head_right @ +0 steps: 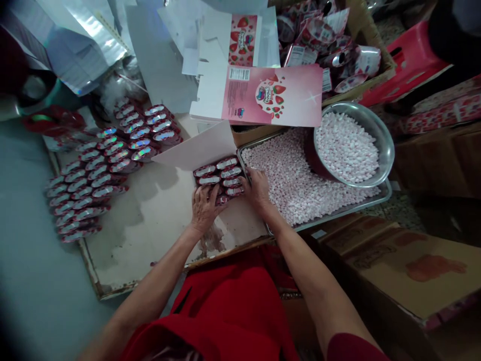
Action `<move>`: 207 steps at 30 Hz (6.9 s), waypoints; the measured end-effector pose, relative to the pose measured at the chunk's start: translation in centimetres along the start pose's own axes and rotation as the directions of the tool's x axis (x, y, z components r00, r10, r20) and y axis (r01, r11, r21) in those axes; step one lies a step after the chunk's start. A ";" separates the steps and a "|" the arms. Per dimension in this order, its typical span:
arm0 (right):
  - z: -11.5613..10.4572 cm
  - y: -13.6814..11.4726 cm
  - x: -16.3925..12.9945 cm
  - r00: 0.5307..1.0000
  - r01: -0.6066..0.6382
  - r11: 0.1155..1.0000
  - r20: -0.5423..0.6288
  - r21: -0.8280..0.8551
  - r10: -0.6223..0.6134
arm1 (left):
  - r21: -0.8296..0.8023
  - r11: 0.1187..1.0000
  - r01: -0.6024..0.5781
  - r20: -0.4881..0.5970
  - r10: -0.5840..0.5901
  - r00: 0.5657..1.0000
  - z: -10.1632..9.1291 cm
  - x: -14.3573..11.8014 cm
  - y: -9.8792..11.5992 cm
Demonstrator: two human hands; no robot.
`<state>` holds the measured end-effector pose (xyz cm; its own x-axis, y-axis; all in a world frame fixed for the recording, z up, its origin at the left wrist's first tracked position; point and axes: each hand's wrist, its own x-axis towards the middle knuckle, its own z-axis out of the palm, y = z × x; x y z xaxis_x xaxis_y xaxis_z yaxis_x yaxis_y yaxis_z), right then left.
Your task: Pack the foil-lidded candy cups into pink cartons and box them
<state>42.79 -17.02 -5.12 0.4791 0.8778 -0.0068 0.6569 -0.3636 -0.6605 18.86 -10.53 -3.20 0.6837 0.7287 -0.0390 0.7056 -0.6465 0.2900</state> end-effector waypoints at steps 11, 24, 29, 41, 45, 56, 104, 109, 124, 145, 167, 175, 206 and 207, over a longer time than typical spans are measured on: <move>0.9 -3.4 -1.2 0.979 -0.126 0.948 0.119 -0.293 0.167 | -0.159 0.883 0.442 0.044 -0.441 0.896 0.3 1.8 -4.7; 5.3 -2.8 -11.5 0.998 0.042 0.994 -0.034 -0.102 -0.045 | -0.274 0.952 0.136 -0.234 -0.203 0.951 3.3 -4.3 -4.8; 5.2 -4.6 -11.2 0.998 -0.050 0.983 -0.048 -0.178 0.042 | -0.202 0.960 0.192 -0.183 -0.230 0.956 1.9 -3.8 -4.7; 0.6 0.6 -0.7 0.968 -0.038 0.950 0.247 0.309 -0.042 | -0.856 0.505 0.111 0.013 -0.193 0.981 3.2 2.4 -11.3; -1.9 0.2 1.9 0.892 0.263 0.964 0.374 0.033 -0.256 | -0.684 0.728 -0.028 0.016 0.053 0.998 0.3 4.4 -13.1; 0.3 -4.9 -5.3 0.703 0.625 0.761 0.548 -0.174 -0.452 | -0.203 0.905 -0.373 0.264 0.418 0.869 -2.8 -0.8 -6.6; 2.5 -7.5 -6.8 0.770 0.630 0.671 0.424 -0.390 -0.477 | -0.662 0.733 0.156 -0.336 -0.476 0.812 7.5 -9.9 -2.2; 2.2 -7.9 -6.6 0.765 0.633 0.661 0.456 -0.403 -0.455 | -0.661 0.737 0.139 -0.364 -0.477 0.800 8.5 -9.0 -3.0; 2.2 -7.0 -7.5 0.723 0.691 0.574 0.448 -0.440 -0.527 | -0.510 0.859 0.037 -0.463 -0.311 0.830 9.3 -8.8 -5.6; 4.8 -14.8 -5.5 0.493 0.866 0.412 0.621 -0.284 -0.609 | -0.503 0.863 -0.051 -0.518 -0.253 0.817 8.1 -9.5 -5.3; 7.6 -17.2 -5.7 0.406 0.888 0.411 0.773 -0.208 -0.487 | -0.593 0.802 -0.072 -0.519 -0.313 0.795 8.0 -9.3 -5.1; 8.8 -17.2 -6.0 0.470 0.854 0.443 0.770 -0.273 -0.432 | -0.703 0.711 0.000 -0.453 -0.448 0.771 8.7 -9.5 -4.3; 3.3 -10.0 -8.4 0.632 0.743 0.602 0.605 -0.293 -0.485 | -0.661 0.732 -0.166 -0.450 -0.209 0.868 4.9 -10.4 -5.5; 3.4 -9.7 -8.6 0.635 0.745 0.589 0.604 -0.313 -0.481 | -0.600 0.784 -0.157 -0.455 -0.173 0.874 4.3 -10.1 -5.6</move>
<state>30.35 -20.02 -1.20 -0.3635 0.9211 -0.1397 0.9263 0.3414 -0.1591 8.82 -15.21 -8.58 0.3909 0.8510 0.3506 0.3344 -0.4862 0.8073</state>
